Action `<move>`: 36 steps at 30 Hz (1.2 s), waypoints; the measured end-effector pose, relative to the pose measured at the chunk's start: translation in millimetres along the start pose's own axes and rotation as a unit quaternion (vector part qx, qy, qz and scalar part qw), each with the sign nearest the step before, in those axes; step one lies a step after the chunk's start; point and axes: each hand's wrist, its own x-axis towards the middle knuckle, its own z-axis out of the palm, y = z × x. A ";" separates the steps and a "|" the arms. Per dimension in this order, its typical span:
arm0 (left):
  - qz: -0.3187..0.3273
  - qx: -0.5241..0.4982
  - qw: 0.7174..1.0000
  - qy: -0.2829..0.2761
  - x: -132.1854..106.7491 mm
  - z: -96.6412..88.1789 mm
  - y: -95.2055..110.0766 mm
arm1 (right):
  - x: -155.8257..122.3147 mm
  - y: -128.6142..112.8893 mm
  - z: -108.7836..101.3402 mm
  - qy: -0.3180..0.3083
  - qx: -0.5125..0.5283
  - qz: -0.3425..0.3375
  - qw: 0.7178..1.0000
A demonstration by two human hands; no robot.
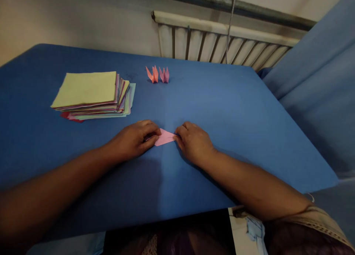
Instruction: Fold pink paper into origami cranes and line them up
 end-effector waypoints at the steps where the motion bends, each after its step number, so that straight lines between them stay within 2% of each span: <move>1: -0.006 -0.004 1.000 0.003 0.9 0.6 -0.5 | 3.4 2.6 2.0 -0.001 0.011 0.011 1.000; 5: -0.025 -0.017 1.000 0.005 4.6 2.3 -1.2 | 12.0 7.8 6.4 -0.006 -0.009 0.050 0.999; 8: -0.054 -0.032 0.998 -0.002 7.8 2.0 -0.2 | 16.8 12.0 5.8 0.012 -0.002 0.067 0.998; 12: -0.090 -0.036 0.995 0.005 12.0 1.0 1.1 | 26.4 24.4 2.6 0.050 0.072 0.104 0.991; 15: -0.100 -0.031 0.994 0.014 12.2 1.8 0.0 | 29.0 30.8 -1.6 0.033 0.132 0.138 0.981; 19: -0.079 -0.040 0.996 0.023 8.6 5.4 -5.5 | 21.2 25.5 -3.2 -0.025 0.203 0.073 0.976; 25: -0.050 -0.039 0.997 0.035 10.5 7.9 -12.2 | 14.7 12.2 4.7 -0.031 0.169 0.011 0.985; 30: -0.091 -0.031 0.995 0.021 16.0 2.9 -5.2 | 14.0 8.6 6.0 -0.024 0.150 -0.019 0.988; 34: -0.154 -0.032 0.987 -0.004 14.3 -1.5 2.0 | 17.4 2.5 4.3 -0.025 0.140 0.003 0.990; 36: -0.159 -0.027 0.987 -0.023 13.0 -3.4 4.3 | 20.5 -0.4 2.9 -0.035 0.142 0.015 0.989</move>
